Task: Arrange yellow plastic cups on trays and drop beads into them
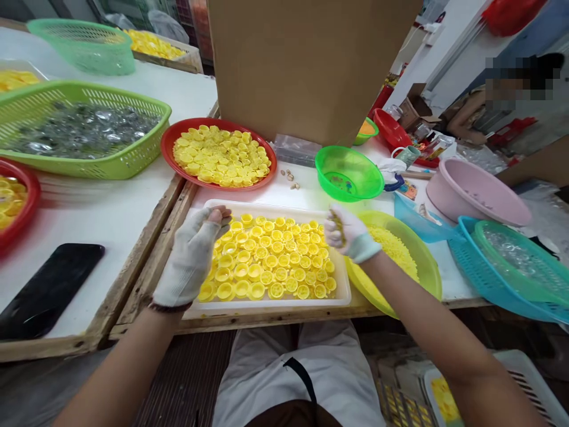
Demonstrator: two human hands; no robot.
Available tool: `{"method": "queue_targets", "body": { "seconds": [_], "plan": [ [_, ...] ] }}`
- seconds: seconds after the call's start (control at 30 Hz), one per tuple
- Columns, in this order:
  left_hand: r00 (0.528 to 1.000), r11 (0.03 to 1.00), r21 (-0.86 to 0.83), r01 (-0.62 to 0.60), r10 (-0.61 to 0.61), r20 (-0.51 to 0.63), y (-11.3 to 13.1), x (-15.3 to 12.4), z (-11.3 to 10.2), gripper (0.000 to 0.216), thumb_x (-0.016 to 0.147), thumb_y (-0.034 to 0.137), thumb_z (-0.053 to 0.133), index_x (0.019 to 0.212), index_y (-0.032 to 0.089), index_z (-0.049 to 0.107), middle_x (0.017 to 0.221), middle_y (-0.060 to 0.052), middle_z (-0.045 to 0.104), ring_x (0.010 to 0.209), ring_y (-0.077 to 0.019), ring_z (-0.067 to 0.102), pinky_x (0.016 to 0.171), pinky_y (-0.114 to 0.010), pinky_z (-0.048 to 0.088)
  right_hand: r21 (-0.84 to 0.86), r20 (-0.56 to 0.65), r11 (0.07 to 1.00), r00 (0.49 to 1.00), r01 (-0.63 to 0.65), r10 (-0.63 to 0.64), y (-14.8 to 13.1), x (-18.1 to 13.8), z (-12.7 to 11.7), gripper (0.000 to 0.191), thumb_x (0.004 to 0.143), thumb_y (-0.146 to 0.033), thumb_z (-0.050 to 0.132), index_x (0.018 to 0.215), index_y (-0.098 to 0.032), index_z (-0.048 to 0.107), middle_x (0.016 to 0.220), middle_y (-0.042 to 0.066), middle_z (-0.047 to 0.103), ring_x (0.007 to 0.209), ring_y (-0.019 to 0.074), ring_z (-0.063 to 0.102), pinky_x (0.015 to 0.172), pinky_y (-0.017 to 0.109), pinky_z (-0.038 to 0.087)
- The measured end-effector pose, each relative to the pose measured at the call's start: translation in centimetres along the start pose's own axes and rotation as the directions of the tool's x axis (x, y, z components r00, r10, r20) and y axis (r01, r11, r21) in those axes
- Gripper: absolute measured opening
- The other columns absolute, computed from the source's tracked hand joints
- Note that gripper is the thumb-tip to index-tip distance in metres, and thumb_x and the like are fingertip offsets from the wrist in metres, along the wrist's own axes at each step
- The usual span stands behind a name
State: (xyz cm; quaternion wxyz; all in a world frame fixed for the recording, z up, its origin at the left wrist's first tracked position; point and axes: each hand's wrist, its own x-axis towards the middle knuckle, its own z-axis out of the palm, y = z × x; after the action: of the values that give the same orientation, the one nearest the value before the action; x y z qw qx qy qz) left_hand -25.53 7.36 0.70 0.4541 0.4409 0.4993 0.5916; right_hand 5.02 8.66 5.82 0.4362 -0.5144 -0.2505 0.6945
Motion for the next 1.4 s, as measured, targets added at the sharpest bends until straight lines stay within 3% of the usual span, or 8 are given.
{"method": "queue_targets", "body": {
  "seconds": [0.2,0.37,0.5,0.67,0.97,1.13,1.27,1.4],
  "plan": [
    [0.988,0.949,-0.278,0.148,-0.156,-0.006,-1.3,5.2,3.0,0.045,0.077,0.056,0.069,0.096,0.016,0.066,0.098,-0.010,0.072,0.094,-0.0224,0.070,0.090,-0.041,0.056,0.010,0.119,0.980,0.973,0.200,-0.199,3.2,8.3,13.9,0.033,0.092,-0.042,0.060,0.073,-0.021,0.044,0.051,-0.008,0.046,0.035,0.0039,0.032,0.034,0.016,0.020],
    [0.992,0.958,-0.273,0.092,-0.066,0.103,-2.1,6.7,2.7,0.055,0.076,0.070,0.066,0.093,0.017,0.068,0.094,-0.010,0.074,0.098,-0.0258,0.069,0.088,-0.041,0.057,-0.050,0.168,0.900,0.892,0.432,-0.419,5.7,12.7,18.0,0.035,0.093,-0.041,0.061,0.068,-0.020,0.046,0.050,-0.007,0.048,0.036,0.0047,0.040,0.034,0.017,0.029],
    [0.988,0.951,-0.298,0.089,-0.048,0.144,-2.5,7.5,2.4,0.053,0.079,0.068,0.067,0.092,0.017,0.068,0.090,-0.008,0.074,0.097,-0.0239,0.069,0.089,-0.039,0.057,-0.058,0.182,0.829,0.823,0.556,-0.538,6.5,14.2,18.3,0.038,0.094,-0.038,0.059,0.063,-0.020,0.046,0.047,-0.007,0.048,0.037,0.0054,0.042,0.038,0.018,0.035],
    [0.985,0.965,-0.261,0.039,0.007,0.172,-2.6,8.1,1.1,0.052,0.084,0.067,0.063,0.093,0.017,0.069,0.091,-0.008,0.073,0.092,-0.0213,0.068,0.086,-0.036,0.056,-0.072,0.152,0.856,0.854,0.512,-0.498,6.7,15.4,19.2,0.040,0.095,-0.042,0.058,0.063,-0.021,0.045,0.046,-0.007,0.047,0.035,0.0063,0.040,0.035,0.019,0.030],
    [0.991,0.961,-0.262,-0.088,0.110,0.071,-3.3,8.7,-1.4,0.045,0.089,0.062,0.061,0.095,0.018,0.069,0.098,-0.007,0.071,0.090,-0.0197,0.066,0.087,-0.035,0.053,-0.062,0.183,0.814,0.808,0.578,-0.560,8.4,15.9,21.8,0.033,0.092,-0.036,0.055,0.063,-0.020,0.051,0.056,-0.003,0.054,0.052,0.0102,0.051,0.051,0.021,0.046],
    [0.993,0.969,-0.244,-0.039,0.066,0.100,-3.4,7.6,-1.3,0.053,0.088,0.066,0.058,0.102,0.017,0.071,0.102,-0.009,0.072,0.092,-0.0218,0.067,0.088,-0.037,0.054,-0.086,0.155,0.860,0.860,0.503,-0.487,8.0,14.4,21.6,0.037,0.094,-0.033,0.049,0.059,-0.021,0.043,0.048,-0.005,0.045,0.044,0.0077,0.041,0.043,0.020,0.036],
    [0.994,0.999,-0.049,-0.012,0.017,0.111,-2.6,4.6,-2.5,0.055,0.091,0.065,0.054,0.113,0.017,0.070,0.109,-0.011,0.073,0.102,-0.0250,0.068,0.096,-0.041,0.053,-0.146,0.153,0.916,0.923,0.374,-0.353,7.4,11.3,18.7,0.037,0.090,-0.040,0.055,0.061,-0.021,0.041,0.045,-0.006,0.040,0.038,0.0066,0.034,0.038,0.020,0.025],
    [0.990,0.960,0.245,-0.133,0.116,0.082,-2.1,2.1,-4.6,0.047,0.093,0.059,0.055,0.113,0.019,0.071,0.109,-0.009,0.074,0.104,-0.0256,0.068,0.097,-0.039,0.052,-0.376,0.178,0.820,0.902,0.431,-0.392,4.0,5.4,10.8,0.041,0.090,-0.050,0.054,0.063,-0.022,0.040,0.051,-0.005,0.038,0.039,0.0072,0.030,0.038,0.022,0.019]
  ]
}}
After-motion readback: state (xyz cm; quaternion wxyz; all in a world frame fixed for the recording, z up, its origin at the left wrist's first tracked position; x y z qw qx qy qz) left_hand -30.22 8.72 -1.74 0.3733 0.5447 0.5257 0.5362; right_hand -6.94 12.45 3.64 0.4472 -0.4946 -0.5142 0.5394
